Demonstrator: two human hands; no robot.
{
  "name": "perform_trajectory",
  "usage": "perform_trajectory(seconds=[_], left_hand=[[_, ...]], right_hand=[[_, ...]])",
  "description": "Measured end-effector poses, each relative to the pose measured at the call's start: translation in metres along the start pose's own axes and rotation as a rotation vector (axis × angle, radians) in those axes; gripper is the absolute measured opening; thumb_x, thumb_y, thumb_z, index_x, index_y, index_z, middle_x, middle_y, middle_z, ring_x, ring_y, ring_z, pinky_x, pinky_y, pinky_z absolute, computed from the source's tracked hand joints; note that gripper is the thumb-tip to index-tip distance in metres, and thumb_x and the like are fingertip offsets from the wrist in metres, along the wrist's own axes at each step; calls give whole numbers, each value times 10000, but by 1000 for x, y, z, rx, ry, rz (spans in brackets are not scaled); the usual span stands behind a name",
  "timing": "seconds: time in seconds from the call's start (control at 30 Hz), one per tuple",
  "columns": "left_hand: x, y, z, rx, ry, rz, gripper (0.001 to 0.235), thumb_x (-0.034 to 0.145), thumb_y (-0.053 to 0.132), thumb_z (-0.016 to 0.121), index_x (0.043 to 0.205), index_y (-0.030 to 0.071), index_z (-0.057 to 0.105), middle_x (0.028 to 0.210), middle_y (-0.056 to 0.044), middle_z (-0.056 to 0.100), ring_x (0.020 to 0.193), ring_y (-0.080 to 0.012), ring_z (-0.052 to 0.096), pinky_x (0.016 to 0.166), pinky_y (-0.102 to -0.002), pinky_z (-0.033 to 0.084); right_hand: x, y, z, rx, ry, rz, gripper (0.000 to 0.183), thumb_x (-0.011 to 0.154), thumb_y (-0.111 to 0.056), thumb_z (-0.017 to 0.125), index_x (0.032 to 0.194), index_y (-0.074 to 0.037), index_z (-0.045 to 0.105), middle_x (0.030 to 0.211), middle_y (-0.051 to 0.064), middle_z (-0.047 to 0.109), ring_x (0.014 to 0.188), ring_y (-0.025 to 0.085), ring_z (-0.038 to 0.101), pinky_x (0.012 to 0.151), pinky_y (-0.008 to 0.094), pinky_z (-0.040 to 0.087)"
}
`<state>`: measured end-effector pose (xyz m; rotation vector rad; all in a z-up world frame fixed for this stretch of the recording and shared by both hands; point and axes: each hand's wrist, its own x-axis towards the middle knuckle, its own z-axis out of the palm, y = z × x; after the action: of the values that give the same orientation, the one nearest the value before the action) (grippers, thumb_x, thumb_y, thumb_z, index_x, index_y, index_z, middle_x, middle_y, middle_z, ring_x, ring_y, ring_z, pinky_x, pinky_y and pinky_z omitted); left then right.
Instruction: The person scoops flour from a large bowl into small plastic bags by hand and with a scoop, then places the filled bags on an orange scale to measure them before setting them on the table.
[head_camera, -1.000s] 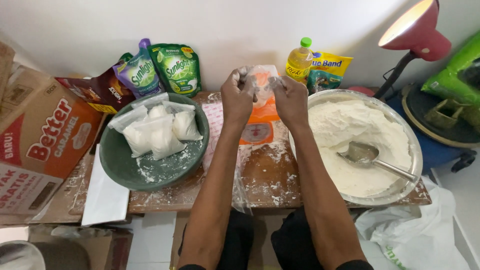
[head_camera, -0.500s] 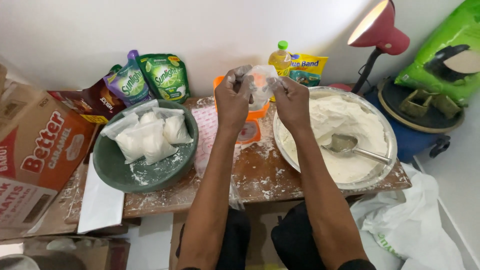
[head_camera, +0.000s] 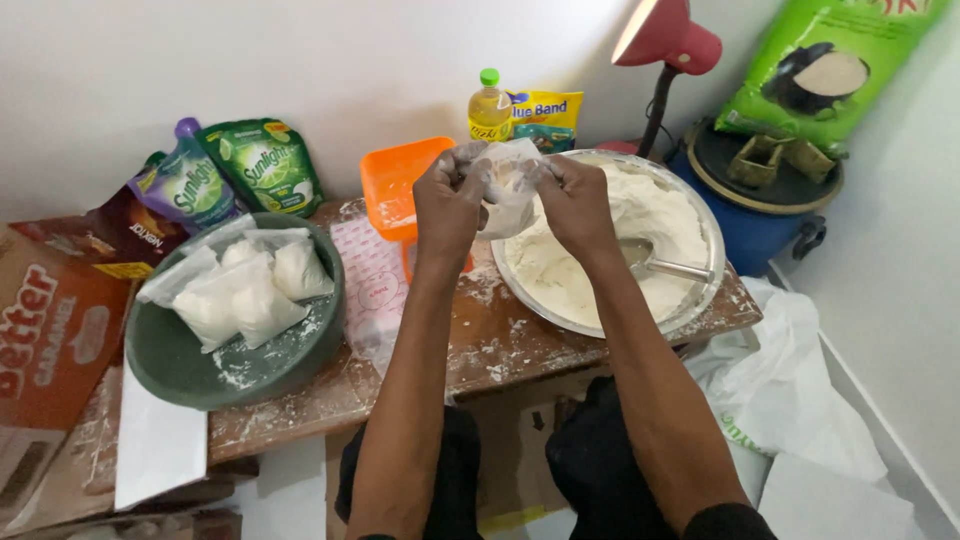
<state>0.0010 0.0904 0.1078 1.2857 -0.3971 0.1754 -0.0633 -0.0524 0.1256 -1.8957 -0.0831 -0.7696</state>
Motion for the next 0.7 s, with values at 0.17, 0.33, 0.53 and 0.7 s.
perform_trajectory(seconds=[0.17,0.33,0.53,0.7], left_hand=[[5,-36,5,79,-53,-116,197,927,94,722,1073,-36,697,605,-141,605,369,-170,574,288,-254,400],[-5,-35,17,247,-159,-195,149,904,148,735,943,4,738,575,-107,648,406,-145,639,330,-237,459],[-14,-40,35,270,-204,-197,141,894,164,747,852,30,748,551,-95,645,406,-154,653,369,-248,512],[-27,-41,46,252,-280,-218,196,898,178,768,860,-11,731,535,-86,606,423,-150,636,454,-253,526]], right_hand=[[-9,12,-20,-45,-20,56,262,988,-189,616,792,-34,695,599,107,510,656,122,464,614,341,466],[-19,24,-36,-157,-70,99,264,968,-225,645,773,-49,673,602,102,532,664,125,490,633,333,465],[-28,27,-57,-245,-82,159,265,934,-204,607,724,-46,639,582,110,521,626,165,504,626,374,454],[-38,59,-69,-329,-125,183,266,917,-225,631,696,-77,627,570,117,527,606,190,519,623,373,452]])
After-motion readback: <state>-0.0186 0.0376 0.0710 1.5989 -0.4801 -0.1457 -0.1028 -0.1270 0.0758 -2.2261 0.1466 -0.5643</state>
